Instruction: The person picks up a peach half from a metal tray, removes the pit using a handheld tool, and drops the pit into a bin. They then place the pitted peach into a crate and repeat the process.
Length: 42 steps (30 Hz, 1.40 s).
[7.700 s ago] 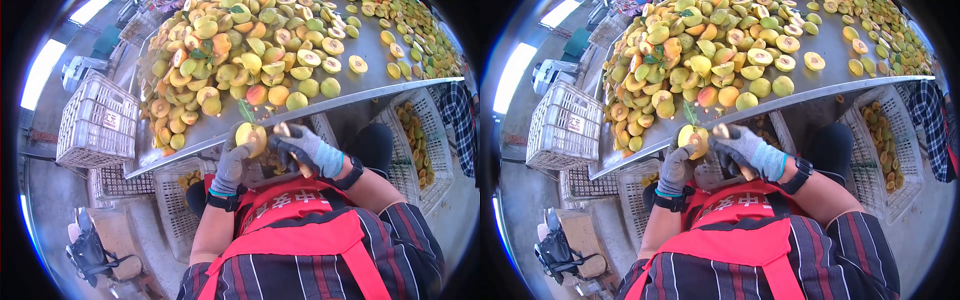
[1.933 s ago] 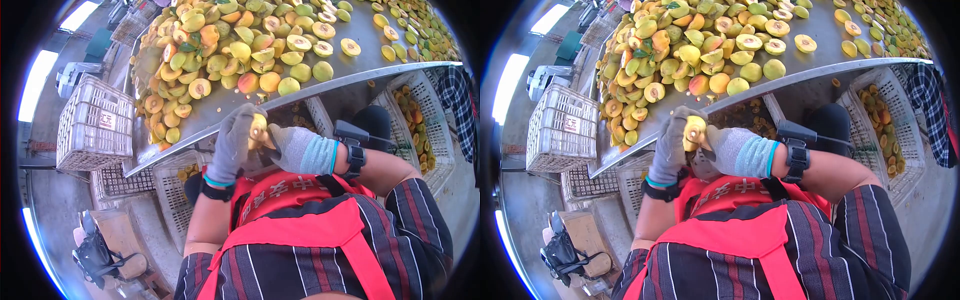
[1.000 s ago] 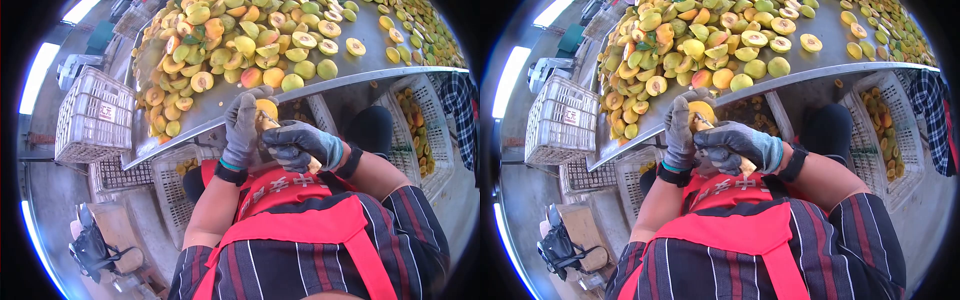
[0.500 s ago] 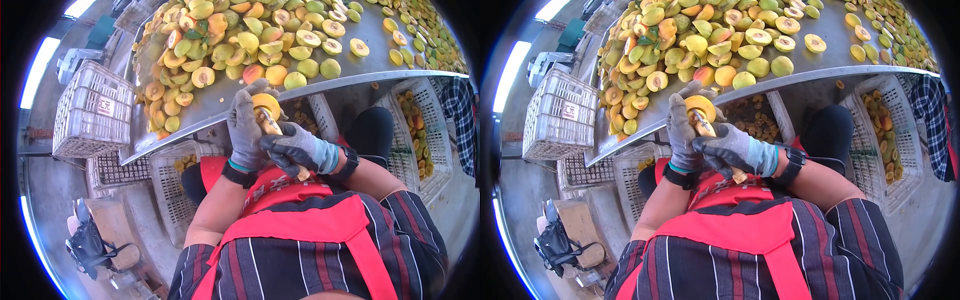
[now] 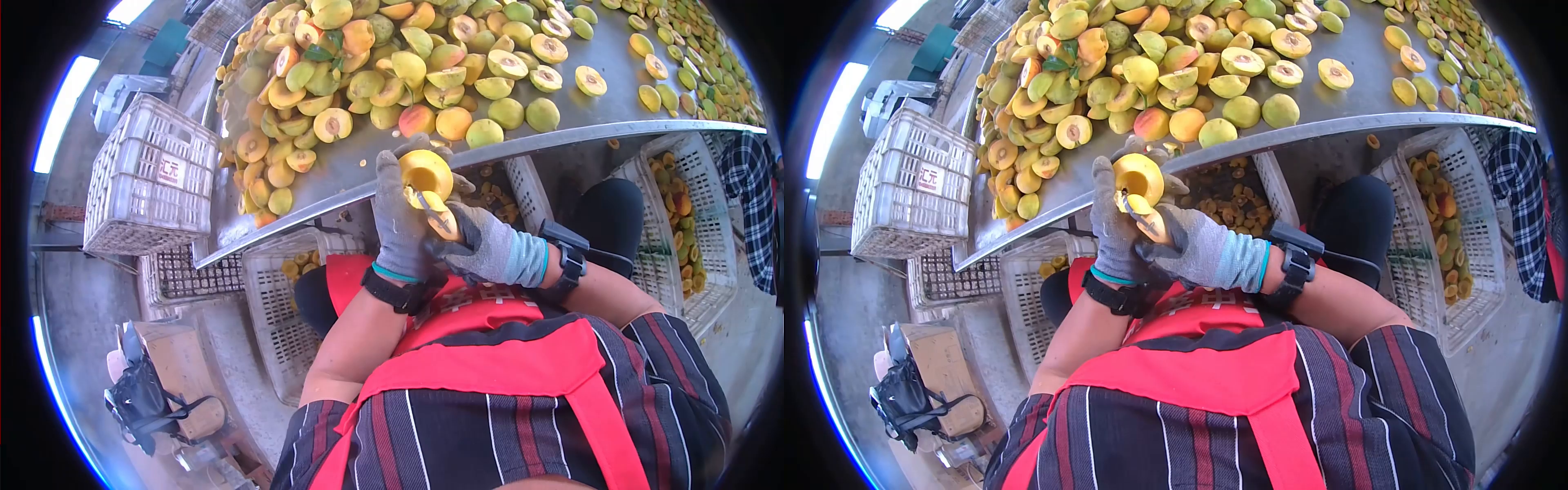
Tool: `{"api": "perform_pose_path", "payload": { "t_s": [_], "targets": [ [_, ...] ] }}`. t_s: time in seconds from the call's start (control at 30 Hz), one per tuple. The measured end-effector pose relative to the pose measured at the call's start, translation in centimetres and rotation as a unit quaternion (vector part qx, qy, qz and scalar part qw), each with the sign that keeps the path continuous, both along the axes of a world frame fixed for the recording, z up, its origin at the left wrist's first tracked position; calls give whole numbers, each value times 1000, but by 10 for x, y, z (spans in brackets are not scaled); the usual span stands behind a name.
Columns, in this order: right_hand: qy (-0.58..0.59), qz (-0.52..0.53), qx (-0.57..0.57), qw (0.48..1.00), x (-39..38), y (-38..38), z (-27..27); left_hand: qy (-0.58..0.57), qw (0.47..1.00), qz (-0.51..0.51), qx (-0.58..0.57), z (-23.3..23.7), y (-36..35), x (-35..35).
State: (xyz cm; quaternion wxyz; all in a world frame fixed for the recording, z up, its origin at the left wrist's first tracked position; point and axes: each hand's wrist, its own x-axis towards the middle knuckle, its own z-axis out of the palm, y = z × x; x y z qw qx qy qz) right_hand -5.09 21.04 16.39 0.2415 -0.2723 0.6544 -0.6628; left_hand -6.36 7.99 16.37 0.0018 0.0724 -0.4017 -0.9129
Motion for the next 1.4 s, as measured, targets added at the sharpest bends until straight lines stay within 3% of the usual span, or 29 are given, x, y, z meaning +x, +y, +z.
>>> {"api": "perform_pose_path", "payload": {
  "t_s": [0.03,0.1,0.17,0.2,0.27,0.37,0.4,0.43,0.47,0.5,0.57,0.6,0.67,0.7,0.73,0.77,0.8,0.83,0.87,0.9,0.97,1.03,1.1,1.17,1.23,1.27,1.3,1.37,1.4],
  "targets": [
    [-1,0,-1,1000,-1,0,-5,-26,1000,-10,1,1,-1,0],
    [179,-11,7,984,-2,1,-10,-53,998,-21,2,2,-9,0],
    [195,55,118,972,-2,6,-1,-127,984,-22,127,2,-22,-4],
    [183,50,125,974,-1,7,-5,-126,990,55,18,14,-14,-5],
    [170,44,133,975,-3,14,-21,-41,982,108,-152,28,-30,2],
    [163,-5,155,974,-10,26,-34,-49,938,208,-273,31,-105,24],
    [164,7,197,967,-14,30,-31,36,698,225,-679,57,-106,43],
    [163,19,237,957,-17,34,-29,-39,770,180,-611,54,-147,56],
    [147,14,209,967,-17,37,-31,-105,635,89,-760,64,-178,69],
    [143,12,207,968,-19,39,-33,-105,632,84,-763,66,-190,74],
    [102,45,168,979,-24,39,-34,-59,443,76,-892,70,-203,83],
    [78,19,170,982,-22,36,-40,-93,547,103,-826,73,-181,66],
    [41,20,200,979,-24,31,-37,-81,659,66,-745,79,-123,30],
    [-2,16,235,972,-25,31,-35,79,618,-2,-782,69,-115,10],
    [-37,2,253,967,-26,30,-38,-11,699,-8,-715,50,-101,-16],
    [-32,-5,255,967,-26,30,-44,205,603,-66,-768,26,-104,-46],
    [-37,1,273,961,-26,30,-50,276,459,-82,-840,22,-87,-65],
    [-45,7,292,955,-27,31,-52,172,487,-98,-851,18,-65,-82],
    [-136,16,282,950,-27,33,-43,63,509,-115,-851,16,-47,-95],
    [-134,13,284,949,-27,34,-46,67,510,-114,-850,10,-38,-104],
    [-118,-11,220,968,-27,35,-62,32,428,-132,-894,-8,-32,-119],
    [-150,-15,173,973,-24,36,-69,48,438,-127,-889,-1,-31,-121],
    [-179,-18,119,976,-26,36,-65,-54,472,-175,-862,12,-32,-121],
    [-230,2,123,966,-30,39,-44,-11,481,-188,-856,15,-43,-110],
    [-225,-2,88,970,-28,43,-25,-53,791,-86,-604,17,-47,-93],
    [-217,-6,56,975,-27,43,-21,-52,922,-94,-373,26,-46,-75],
    [-310,-6,-66,949,-25,44,-31,-28,967,-98,-232,33,-43,-61],
    [-251,-50,-150,955,-25,42,-16,27,984,-175,1,31,-39,-37],
    [-240,-78,-122,960,-26,40,-9,11,971,-230,56,23,-43,-33]
  ]
}}
